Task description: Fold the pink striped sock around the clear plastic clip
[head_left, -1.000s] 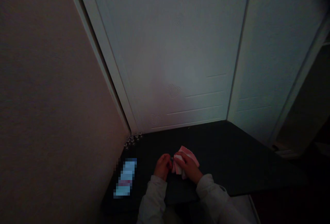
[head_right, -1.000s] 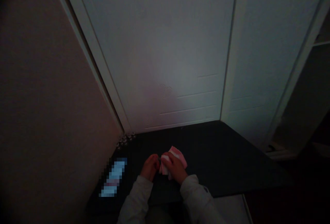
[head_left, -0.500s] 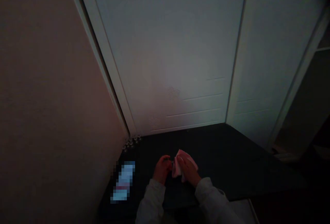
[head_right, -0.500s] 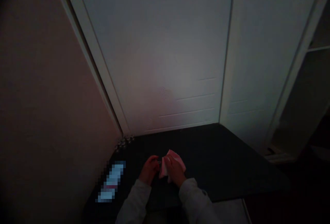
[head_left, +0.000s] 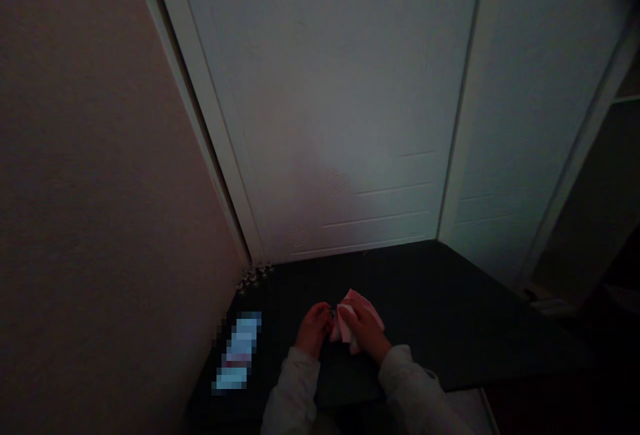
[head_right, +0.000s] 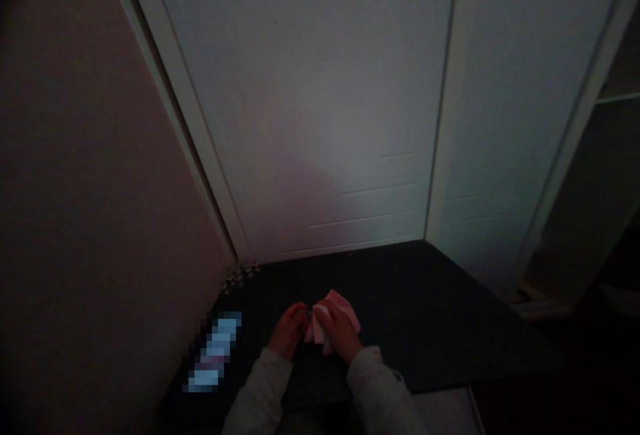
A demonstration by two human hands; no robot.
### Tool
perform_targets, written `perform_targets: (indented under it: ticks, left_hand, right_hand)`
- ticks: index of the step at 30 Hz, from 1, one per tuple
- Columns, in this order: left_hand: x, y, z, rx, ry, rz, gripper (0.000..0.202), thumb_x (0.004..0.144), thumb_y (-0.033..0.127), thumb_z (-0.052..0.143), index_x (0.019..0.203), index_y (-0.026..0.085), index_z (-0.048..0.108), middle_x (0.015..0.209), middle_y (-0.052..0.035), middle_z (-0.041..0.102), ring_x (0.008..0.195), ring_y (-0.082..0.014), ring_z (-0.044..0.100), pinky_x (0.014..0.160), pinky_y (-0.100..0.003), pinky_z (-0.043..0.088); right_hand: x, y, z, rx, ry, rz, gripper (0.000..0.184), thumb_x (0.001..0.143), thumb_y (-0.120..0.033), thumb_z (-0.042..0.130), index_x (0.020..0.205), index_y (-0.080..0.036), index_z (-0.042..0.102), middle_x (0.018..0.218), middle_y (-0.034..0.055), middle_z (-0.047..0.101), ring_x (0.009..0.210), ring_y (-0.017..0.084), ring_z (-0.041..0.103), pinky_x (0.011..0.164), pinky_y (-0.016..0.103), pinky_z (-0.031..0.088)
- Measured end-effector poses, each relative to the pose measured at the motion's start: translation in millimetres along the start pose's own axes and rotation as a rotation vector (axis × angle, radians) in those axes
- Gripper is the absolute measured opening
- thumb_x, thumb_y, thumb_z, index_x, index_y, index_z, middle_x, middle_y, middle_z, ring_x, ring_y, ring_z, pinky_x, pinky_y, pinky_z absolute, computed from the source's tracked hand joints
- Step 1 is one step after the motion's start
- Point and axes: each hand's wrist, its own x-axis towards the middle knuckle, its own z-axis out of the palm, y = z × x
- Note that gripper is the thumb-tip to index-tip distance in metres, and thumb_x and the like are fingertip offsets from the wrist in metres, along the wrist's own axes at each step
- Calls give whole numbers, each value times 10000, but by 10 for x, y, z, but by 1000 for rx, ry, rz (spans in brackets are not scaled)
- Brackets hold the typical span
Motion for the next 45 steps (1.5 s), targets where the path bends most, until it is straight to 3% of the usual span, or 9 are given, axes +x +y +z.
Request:
perform_targets:
  ticks: [10,28,45]
  left_hand:
    - [-1,6,6,-25,42,4,465,513,458,720,802,134,555,509,36,524,451,-76,443,473,-210,314]
    - [-3,3,-3,-66,36,-24,402,516,371,746,797,122,600,524,23,528,485,-76,453,507,-214,334]
    - [0,14,14,-54,6,-14,396,509,355,747,788,118,596,495,29,522,474,-78,449,489,-209,322]
  right_hand:
    - [-68,-93,-3,17,-85,-19,347,785,-406,466,1017,-174,576,1016,73,620,959,219,556,834,335,423]
    - [-59,-34,48,-169,-76,49,210,709,-345,540,811,-169,590,717,17,638,655,162,575,601,255,434]
    - [-37,53,52,-269,-38,13,190,700,-327,560,805,-170,581,711,20,638,644,151,580,585,233,420]
